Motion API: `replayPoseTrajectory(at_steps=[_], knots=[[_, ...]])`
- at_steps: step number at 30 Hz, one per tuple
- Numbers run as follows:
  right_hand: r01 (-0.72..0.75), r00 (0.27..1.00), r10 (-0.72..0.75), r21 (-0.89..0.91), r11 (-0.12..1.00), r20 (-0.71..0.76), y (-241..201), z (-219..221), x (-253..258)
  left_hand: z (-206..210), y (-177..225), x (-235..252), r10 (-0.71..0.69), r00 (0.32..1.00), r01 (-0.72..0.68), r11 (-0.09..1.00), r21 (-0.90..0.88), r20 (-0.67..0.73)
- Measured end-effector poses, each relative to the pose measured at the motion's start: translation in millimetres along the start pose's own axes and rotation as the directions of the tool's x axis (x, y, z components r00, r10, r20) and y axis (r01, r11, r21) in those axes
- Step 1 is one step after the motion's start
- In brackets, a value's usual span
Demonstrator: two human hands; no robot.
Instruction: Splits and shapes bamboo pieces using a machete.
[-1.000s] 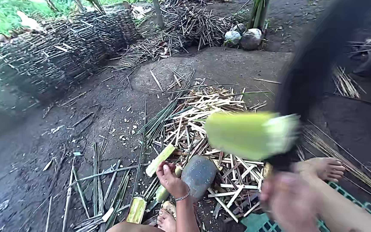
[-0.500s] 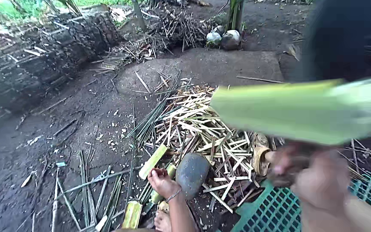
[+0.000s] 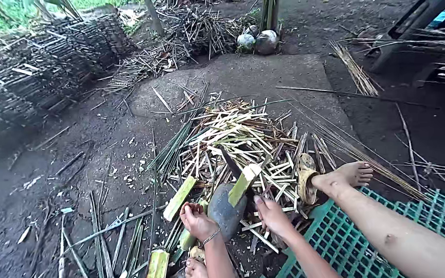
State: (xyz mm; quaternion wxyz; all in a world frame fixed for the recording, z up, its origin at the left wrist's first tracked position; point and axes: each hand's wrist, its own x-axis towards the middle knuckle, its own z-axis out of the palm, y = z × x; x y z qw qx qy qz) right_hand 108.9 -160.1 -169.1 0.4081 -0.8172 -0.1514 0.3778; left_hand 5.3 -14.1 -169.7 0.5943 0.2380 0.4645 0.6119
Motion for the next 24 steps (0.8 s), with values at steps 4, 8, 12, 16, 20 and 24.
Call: replayPoseTrajectory(at_steps=[4, 8, 12, 16, 20, 24], knots=[[0.447, 0.852, -0.422, 0.008, 0.895, -0.310, -49.4, -40.2, -44.5, -2.4, -9.5, 0.4, 0.023, 0.982, -0.031, 0.999, 0.040, 0.185], [0.439, 0.815, -0.468, -0.162, 0.884, -0.343, -72.5, -59.9, -57.0, -2.3, -19.2, 7.7, 0.181, 0.786, -0.238, 0.971, 0.019, 0.592], [0.072, 0.994, -0.092, -0.286, 0.955, -0.056, -30.5, -13.5, -13.3, 3.4, -21.3, -4.3, 0.065, 0.522, -0.399, 0.900, 0.176, 0.851], [-0.103, 0.994, 0.106, -0.278, 0.955, -0.003, 28.9, 32.4, 21.7, 6.1, -50.0, -14.8, -0.242, 0.448, -0.500, 0.731, 0.465, 0.861], [-0.127, 0.990, 0.137, -0.285, 0.950, 0.014, 25.0, 32.6, 21.7, -0.4, -78.0, -21.5, -0.239, 0.523, -0.556, 0.632, 0.540, 0.818], [-0.056, 0.994, 0.080, -0.282, 0.958, 0.072, 5.7, 17.4, 13.3, -4.1, -63.5, -21.9, 0.012, 0.566, -0.627, 0.656, 0.421, 0.824]])
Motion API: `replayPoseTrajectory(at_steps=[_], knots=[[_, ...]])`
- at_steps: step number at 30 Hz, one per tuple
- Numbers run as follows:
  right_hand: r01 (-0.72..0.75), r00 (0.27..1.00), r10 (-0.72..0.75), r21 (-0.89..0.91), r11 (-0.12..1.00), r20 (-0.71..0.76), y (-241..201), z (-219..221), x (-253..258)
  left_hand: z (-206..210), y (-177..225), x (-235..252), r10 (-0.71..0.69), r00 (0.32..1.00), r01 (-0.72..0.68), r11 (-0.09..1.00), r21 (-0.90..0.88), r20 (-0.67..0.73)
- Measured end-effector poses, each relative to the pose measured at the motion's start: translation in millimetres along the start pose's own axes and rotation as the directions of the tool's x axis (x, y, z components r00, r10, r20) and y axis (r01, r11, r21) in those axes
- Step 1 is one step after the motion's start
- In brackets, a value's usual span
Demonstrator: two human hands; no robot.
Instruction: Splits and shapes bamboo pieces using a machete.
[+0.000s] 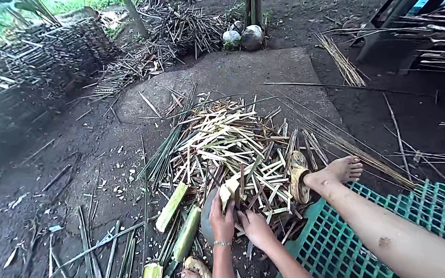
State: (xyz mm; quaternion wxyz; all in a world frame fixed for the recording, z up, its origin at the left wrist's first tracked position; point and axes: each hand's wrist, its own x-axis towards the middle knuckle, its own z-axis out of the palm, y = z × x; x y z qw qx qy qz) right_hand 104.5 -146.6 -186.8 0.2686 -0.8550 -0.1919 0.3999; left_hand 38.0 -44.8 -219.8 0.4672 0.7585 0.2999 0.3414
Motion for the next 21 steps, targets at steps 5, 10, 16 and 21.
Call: replayPoseTrajectory(at_steps=[5, 10, 16, 21], knots=[[0.364, 0.852, -0.395, -0.153, 0.919, -0.344, -32.4, -35.9, -70.6, -36.5, 67.9, 3.9, 0.379, 0.898, -0.419, 0.890, -0.176, -0.223], [0.181, 0.969, -0.197, -0.120, 0.976, -0.145, -46.7, -25.9, -60.8, -43.0, 32.6, 14.6, 0.433, 0.882, -0.450, 0.891, -0.061, -0.186], [-0.100, 0.990, 0.113, -0.149, 0.984, 0.082, -10.0, 38.5, 27.4, 5.4, -57.9, -12.7, 0.091, 0.973, -0.043, 0.974, 0.222, -0.210], [-0.035, 0.992, 0.047, -0.102, 0.994, 0.116, -7.0, 32.2, 33.0, -4.9, -42.3, -10.8, -0.011, 0.988, 0.041, 0.981, 0.187, -0.156]])
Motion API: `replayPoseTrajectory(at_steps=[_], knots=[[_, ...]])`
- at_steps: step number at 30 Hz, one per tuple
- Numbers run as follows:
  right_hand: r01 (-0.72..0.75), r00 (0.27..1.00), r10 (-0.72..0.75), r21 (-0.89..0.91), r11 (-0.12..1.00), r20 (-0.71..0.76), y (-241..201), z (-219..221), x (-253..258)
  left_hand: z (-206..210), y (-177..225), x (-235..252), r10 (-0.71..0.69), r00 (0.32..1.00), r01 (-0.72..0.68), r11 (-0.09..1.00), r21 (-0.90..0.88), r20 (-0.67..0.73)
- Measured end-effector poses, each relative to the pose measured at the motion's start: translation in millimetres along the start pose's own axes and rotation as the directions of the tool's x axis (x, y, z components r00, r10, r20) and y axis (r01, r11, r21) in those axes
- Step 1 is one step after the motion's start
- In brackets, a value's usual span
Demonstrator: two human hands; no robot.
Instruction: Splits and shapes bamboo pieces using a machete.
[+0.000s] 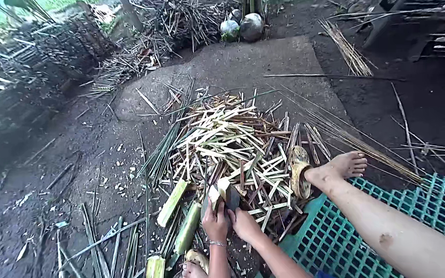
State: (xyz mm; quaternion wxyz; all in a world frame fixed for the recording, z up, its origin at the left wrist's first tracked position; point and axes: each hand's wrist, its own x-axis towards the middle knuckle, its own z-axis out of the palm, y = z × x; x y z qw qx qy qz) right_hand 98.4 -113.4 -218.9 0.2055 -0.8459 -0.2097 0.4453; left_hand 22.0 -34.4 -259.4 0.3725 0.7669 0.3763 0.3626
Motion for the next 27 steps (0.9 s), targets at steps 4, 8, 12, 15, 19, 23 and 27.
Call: replayPoseTrajectory(at_steps=[4, 8, 12, 15, 19, 23, 27], knots=[[0.092, 0.992, -0.096, 0.040, 0.995, 0.085, 8.9, -12.6, 11.3, -5.4, 2.6, 6.4, -0.008, 0.999, 0.009, 1.000, -0.025, 0.046], [0.117, 0.982, -0.124, 0.059, 0.991, 0.142, 15.0, -23.3, 18.9, -10.1, -6.5, 14.9, 0.005, 0.995, 0.011, 0.987, -0.163, 0.099], [0.039, 0.975, -0.084, 0.213, 0.976, 0.206, 48.2, -46.6, 41.2, -47.3, -27.1, 43.8, -0.225, 0.969, 0.247, 0.880, -0.406, 0.101], [-0.036, 0.972, -0.003, 0.161, 0.986, 0.237, 71.2, -47.3, 47.7, -61.1, -49.6, 55.0, -0.415, 0.904, 0.406, 0.763, -0.504, 0.100], [-0.126, 0.973, 0.023, 0.448, 0.885, 0.229, 88.0, -26.4, 41.4, -40.6, -41.3, 74.2, -0.587, 0.802, 0.396, 0.660, -0.639, -0.109], [-0.147, 0.989, 0.084, 0.789, 0.596, 0.121, 87.2, 7.0, 4.4, -30.0, -33.2, 124.5, -0.725, 0.683, 0.506, 0.376, -0.777, 0.094], [-0.001, 0.985, 0.168, 0.975, 0.221, -0.037, 77.8, 15.1, -28.4, 18.5, -3.0, 130.7, -0.524, 0.710, 0.654, 0.739, -0.164, 0.470]])
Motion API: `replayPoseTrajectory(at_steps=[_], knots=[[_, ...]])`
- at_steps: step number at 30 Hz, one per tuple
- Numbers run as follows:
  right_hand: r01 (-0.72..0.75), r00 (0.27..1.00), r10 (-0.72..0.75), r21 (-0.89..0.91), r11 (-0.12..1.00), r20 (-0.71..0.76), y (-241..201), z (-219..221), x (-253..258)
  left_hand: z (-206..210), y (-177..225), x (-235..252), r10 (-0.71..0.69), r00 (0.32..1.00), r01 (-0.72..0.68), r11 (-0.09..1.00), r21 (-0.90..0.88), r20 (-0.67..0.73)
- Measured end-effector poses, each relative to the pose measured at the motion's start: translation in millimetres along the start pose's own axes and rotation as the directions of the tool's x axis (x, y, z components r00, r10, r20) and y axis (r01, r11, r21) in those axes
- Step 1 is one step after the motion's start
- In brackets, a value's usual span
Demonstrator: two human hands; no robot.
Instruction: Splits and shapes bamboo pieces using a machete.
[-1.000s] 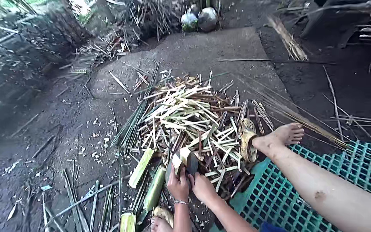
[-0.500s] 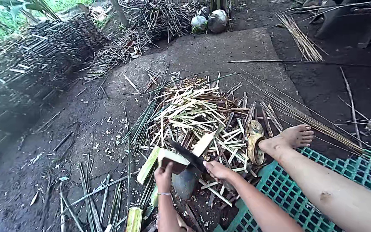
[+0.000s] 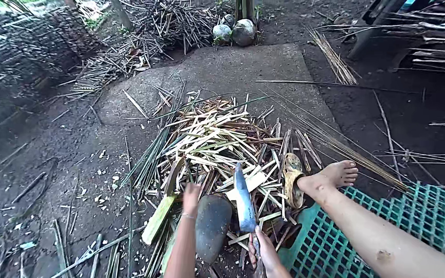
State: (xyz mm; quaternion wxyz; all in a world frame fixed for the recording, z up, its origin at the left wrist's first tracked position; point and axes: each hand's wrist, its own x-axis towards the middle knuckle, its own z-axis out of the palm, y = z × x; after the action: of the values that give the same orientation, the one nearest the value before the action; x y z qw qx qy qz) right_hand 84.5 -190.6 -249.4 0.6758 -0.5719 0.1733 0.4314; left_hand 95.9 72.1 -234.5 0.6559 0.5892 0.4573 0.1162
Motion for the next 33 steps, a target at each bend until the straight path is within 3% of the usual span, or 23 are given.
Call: replayPoseTrajectory(at_steps=[2, 5, 8, 10, 13, 16, 18, 20, 24, 28, 30, 33], knots=[[0.063, 0.995, -0.055, 0.103, 0.993, -0.079, -12.7, -0.4, -15.3, 45.9, -4.0, 9.1, 0.117, 0.958, -0.204, 0.918, 0.339, 0.260], [0.152, 0.978, -0.116, 0.212, 0.965, -0.171, -34.5, -13.3, -39.2, 118.2, -9.2, 18.3, 0.053, 0.866, -0.391, 0.689, 0.610, 0.497], [0.242, 0.963, -0.199, 0.256, 0.936, -0.180, -48.8, -39.5, -62.7, 168.9, -23.6, 18.0, -0.102, 0.879, -0.381, 0.438, 0.814, 0.466], [0.264, 0.957, -0.217, 0.270, 0.926, -0.191, -55.5, -55.5, -72.4, 181.4, -33.5, 14.4, -0.113, 0.907, -0.345, 0.355, 0.869, 0.406], [0.282, 0.942, -0.208, 0.287, 0.915, -0.264, -55.7, -65.9, -72.2, 175.3, -38.7, 5.3, -0.067, 0.906, -0.354, 0.424, 0.834, 0.418], [0.296, 0.941, -0.242, 0.229, 0.927, -0.238, -45.9, -60.0, -69.9, 144.1, -31.5, -22.3, 0.175, 0.876, -0.445, 0.651, 0.615, 0.449], [0.307, 0.941, -0.277, 0.152, 0.939, -0.193, -40.9, -52.4, -69.8, 112.0, -22.7, -51.6, 0.354, 0.880, -0.462, 0.792, 0.398, 0.316], [0.298, 0.948, -0.291, 0.040, 0.954, -0.129, -33.9, -41.8, -69.9, 74.5, -19.0, -78.4, 0.444, 0.890, -0.455, 0.846, 0.279, 0.105], [0.318, 0.947, -0.319, -0.196, 0.928, 0.025, -16.7, -22.8, -64.9, 20.0, -40.7, -102.0, 0.398, 0.901, -0.357, 0.906, 0.226, -0.173], [0.411, 0.911, -0.376, -0.472, 0.780, 0.171, -13.6, 0.7, -66.8, 8.4, -46.3, -95.3, 0.332, 0.926, -0.300, 0.937, 0.179, -0.183], [0.548, 0.832, -0.478, -0.559, 0.622, 0.283, -18.3, 8.0, -70.2, 10.7, -48.9, -92.9, 0.384, 0.912, -0.361, 0.918, 0.164, -0.142], [0.813, 0.523, -0.745, -0.505, 0.290, 0.414, -34.1, 17.4, -67.6, 15.1, -50.0, -93.2, 0.422, 0.901, -0.409, 0.904, 0.128, -0.100]])
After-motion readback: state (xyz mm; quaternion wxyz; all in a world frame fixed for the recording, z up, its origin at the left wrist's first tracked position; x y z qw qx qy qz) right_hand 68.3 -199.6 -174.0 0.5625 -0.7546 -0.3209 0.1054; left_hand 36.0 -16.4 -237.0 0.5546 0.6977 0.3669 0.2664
